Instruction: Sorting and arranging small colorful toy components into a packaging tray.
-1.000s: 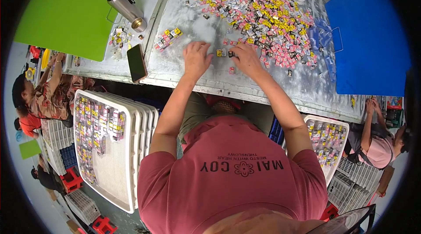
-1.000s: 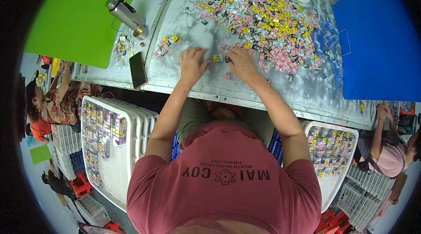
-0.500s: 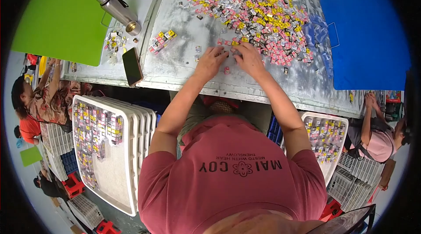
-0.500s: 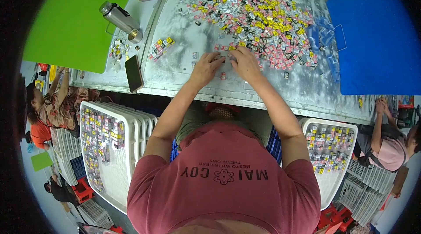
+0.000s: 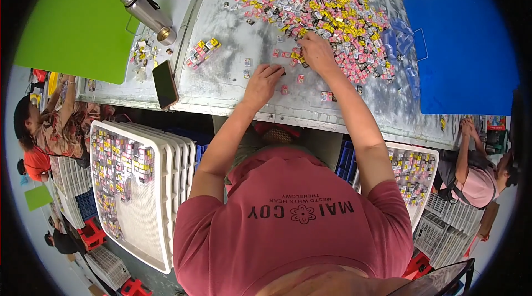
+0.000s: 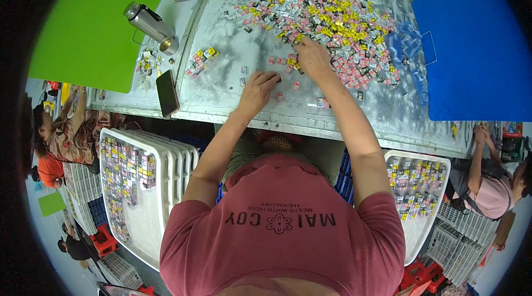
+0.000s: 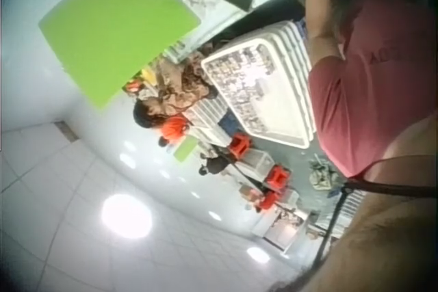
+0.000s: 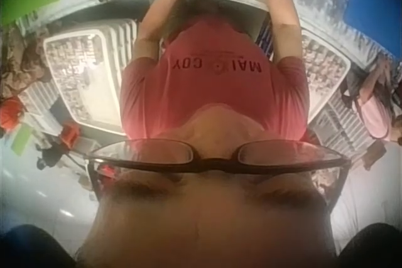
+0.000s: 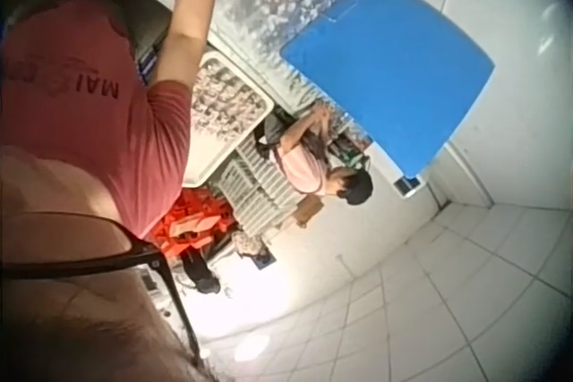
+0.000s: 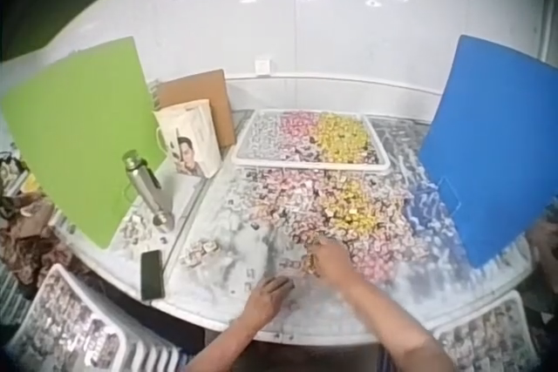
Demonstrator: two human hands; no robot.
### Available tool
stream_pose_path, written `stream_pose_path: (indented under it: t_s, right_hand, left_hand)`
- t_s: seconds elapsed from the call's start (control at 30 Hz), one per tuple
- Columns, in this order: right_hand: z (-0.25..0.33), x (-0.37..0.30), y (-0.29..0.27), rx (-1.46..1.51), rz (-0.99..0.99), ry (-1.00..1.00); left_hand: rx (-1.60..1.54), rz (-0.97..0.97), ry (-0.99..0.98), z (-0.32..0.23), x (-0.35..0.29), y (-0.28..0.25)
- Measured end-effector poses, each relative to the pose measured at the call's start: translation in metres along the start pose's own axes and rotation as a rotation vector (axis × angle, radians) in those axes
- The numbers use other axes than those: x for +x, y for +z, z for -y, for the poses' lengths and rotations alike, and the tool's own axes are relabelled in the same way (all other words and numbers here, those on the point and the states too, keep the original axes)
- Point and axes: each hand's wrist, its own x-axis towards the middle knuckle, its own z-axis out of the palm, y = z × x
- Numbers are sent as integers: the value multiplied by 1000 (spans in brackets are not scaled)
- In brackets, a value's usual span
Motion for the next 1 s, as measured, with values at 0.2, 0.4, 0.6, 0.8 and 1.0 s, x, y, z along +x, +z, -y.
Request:
stream_pose_path:
  t_s: [0.2,0.4,0.6,0.8,1.0]
  right_hand:
    - [18,11,-8,-173,92,30]
    - [13,17,-6,-183,74,-16]
    - [12,9,-9,41,-13,91]
    - [22,-21,-25,108,-149,186]
    - [39,-54,-34,56,-51,116]
  left_hand:
    - [-33,-39,-34,-3,-4,-1]
    - [-33,-57,-43,-5,-3,-1]
    - [-52,-63,-56,-6,-2,-1]
    - [-55,-62,-74,-6,-4,-1]
    - [-48,-62,-63,-5,-4,-1]
